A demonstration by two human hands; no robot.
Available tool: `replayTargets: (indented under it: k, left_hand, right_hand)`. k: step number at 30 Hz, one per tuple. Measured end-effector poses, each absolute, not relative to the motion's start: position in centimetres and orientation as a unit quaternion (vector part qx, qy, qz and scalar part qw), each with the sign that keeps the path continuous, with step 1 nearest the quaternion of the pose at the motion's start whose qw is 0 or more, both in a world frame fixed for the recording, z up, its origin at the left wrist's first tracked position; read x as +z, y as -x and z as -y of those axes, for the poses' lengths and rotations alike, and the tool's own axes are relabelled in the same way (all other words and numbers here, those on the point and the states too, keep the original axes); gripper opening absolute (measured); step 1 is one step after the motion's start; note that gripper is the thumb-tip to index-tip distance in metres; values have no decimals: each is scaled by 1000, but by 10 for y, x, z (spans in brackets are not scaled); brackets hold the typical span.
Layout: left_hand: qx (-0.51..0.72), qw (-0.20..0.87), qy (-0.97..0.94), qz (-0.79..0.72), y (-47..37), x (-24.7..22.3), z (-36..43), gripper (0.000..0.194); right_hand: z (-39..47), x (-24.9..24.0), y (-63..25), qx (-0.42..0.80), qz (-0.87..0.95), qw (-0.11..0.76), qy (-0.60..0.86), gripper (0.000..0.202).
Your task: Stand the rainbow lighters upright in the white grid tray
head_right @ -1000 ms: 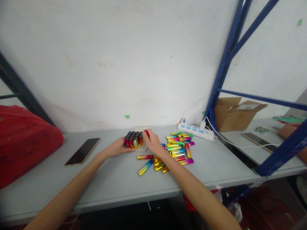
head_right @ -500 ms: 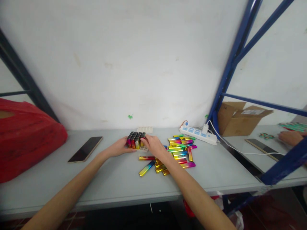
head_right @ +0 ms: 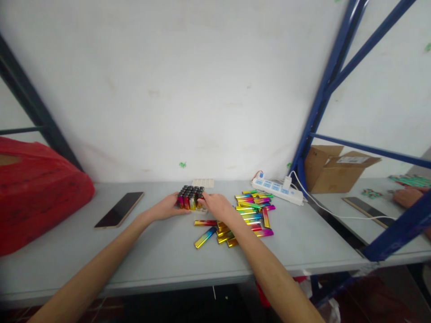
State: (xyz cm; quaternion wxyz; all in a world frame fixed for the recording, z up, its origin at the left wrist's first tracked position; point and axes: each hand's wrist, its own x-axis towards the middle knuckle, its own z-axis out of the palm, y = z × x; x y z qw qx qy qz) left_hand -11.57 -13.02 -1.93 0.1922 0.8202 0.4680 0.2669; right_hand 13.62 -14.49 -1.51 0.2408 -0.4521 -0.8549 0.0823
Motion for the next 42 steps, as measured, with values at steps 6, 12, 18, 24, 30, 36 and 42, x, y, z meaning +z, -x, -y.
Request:
replayTargets:
  k: [6,12,18,24,30,36,42]
  left_hand:
    - [264,196,-823,-462,115,-17,130,60]
    - [255,187,-826,-466,116,-17,131,61]
    - [250,204,-828,-459,116,-19,129,58]
    - [279,226,-805,-472,117,-23,129,66]
    - [275,226,-812,-463,116,-21,130,62]
    - [253,202,-832,-451,116,-19,129,58]
    - [249,199,-832,-454,117,-21,129,59]
  right_hand:
    - [149,-10,-133,35,850,211,482,31]
    - [155,-6,-136,96,874,215,424,34]
    - [175,20,-154,315,903,113,269,37]
    - [183,18,-150,293,927,-11,234,33]
    - [175,6,-145,226,937,39,265,24]
    - [174,10,-140,215,906,194,310,27]
    - [162,8,-136,422,712,429,361,40]
